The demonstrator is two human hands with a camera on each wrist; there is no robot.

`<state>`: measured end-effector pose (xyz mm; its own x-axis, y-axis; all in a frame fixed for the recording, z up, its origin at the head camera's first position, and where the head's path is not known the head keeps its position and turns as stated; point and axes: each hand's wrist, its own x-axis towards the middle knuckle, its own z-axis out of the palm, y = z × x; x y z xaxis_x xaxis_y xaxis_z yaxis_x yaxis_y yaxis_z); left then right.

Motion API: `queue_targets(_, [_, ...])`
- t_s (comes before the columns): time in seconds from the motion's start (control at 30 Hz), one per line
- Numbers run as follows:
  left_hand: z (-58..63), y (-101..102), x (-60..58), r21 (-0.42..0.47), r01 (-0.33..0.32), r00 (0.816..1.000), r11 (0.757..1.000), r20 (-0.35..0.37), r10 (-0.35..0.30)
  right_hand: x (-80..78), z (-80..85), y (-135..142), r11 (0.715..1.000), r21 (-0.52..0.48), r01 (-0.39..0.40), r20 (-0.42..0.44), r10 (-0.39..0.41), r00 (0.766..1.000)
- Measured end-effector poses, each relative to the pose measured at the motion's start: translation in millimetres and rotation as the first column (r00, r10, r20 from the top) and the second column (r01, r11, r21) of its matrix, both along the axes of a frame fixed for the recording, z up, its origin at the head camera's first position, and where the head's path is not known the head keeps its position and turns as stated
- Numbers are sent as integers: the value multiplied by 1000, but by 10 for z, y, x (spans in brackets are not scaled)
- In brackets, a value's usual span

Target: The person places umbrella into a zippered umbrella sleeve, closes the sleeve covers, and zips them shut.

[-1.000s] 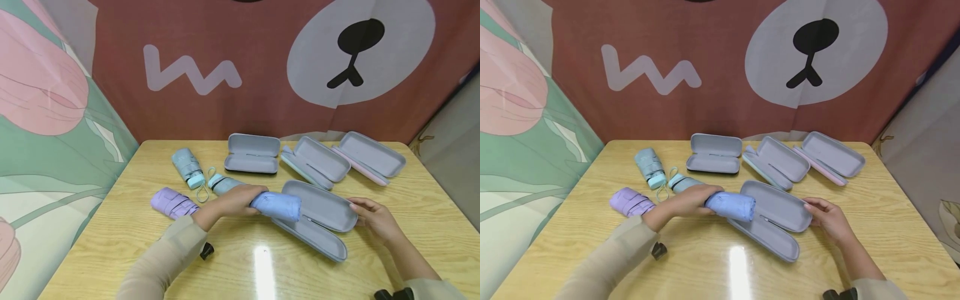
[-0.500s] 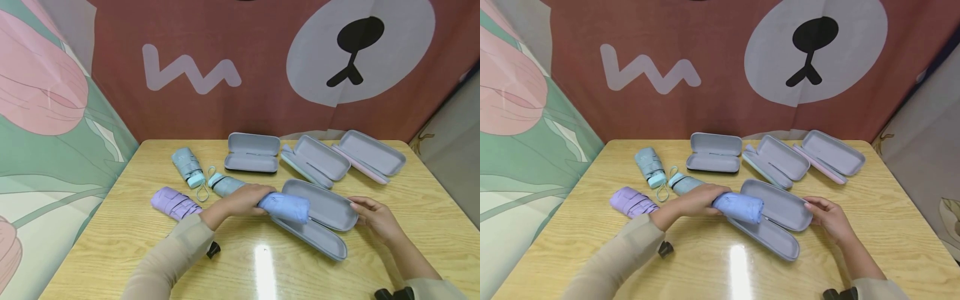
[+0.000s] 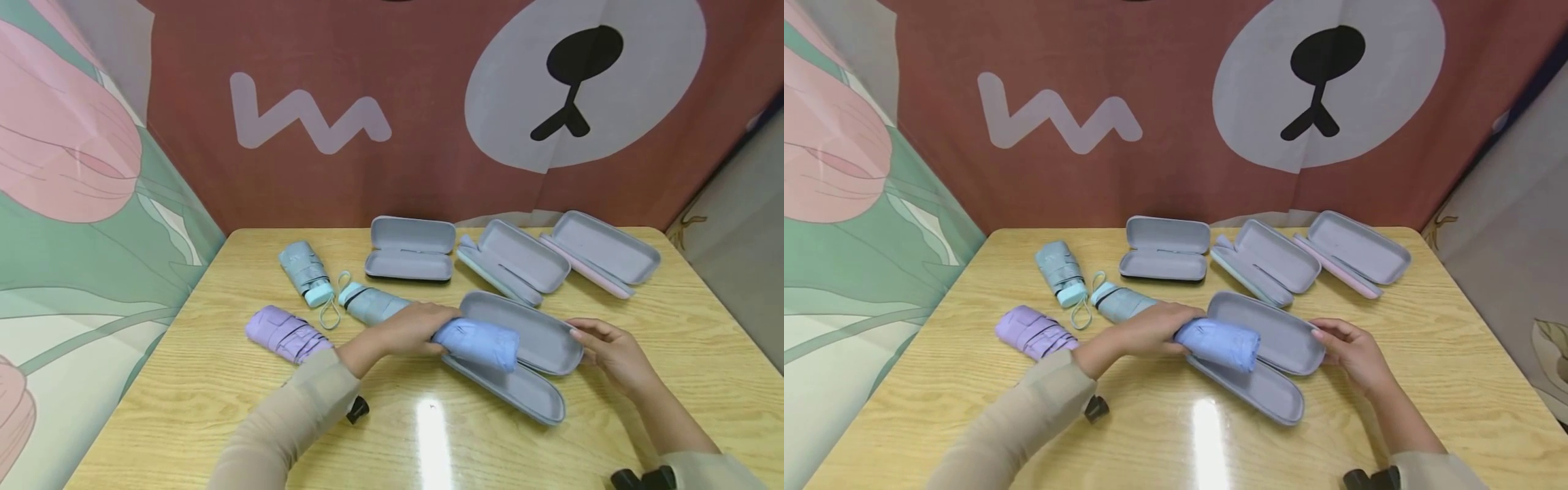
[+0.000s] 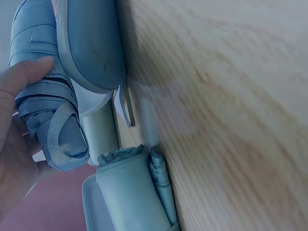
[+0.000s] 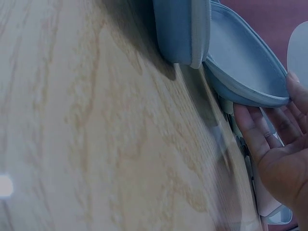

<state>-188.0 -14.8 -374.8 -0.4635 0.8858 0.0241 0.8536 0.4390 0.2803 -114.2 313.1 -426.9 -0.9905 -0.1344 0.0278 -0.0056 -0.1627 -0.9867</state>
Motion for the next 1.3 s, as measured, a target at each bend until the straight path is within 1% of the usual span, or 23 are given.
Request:
queue_targets(0.17, [-14,58,26,-6,12,1000,1000,2,-12,2,4,-8,1000,-21,2,-2,-2,1000])
queue_targets(0.5, [-32,161,112,-46,14,1000,999,28,-13,12,25,-23,1000,-23,1,-21,-1,1000])
queue_targets(0.73, [-63,207,150,-54,35,999,998,31,-33,13,17,-26,998,-60,2,-33,-4,999])
queue_targets(1.03, [-68,253,208,-106,50,998,993,-29,-53,16,-1,-31,998,-48,32,-24,-33,999])
queue_targets(1.2, [-53,303,222,-134,75,994,988,-74,-86,19,11,-42,999,-22,47,-22,-47,999])
queue_targets(1.3, [-45,334,227,-148,87,989,985,-104,-103,18,11,-45,999,-26,44,-22,-45,999])
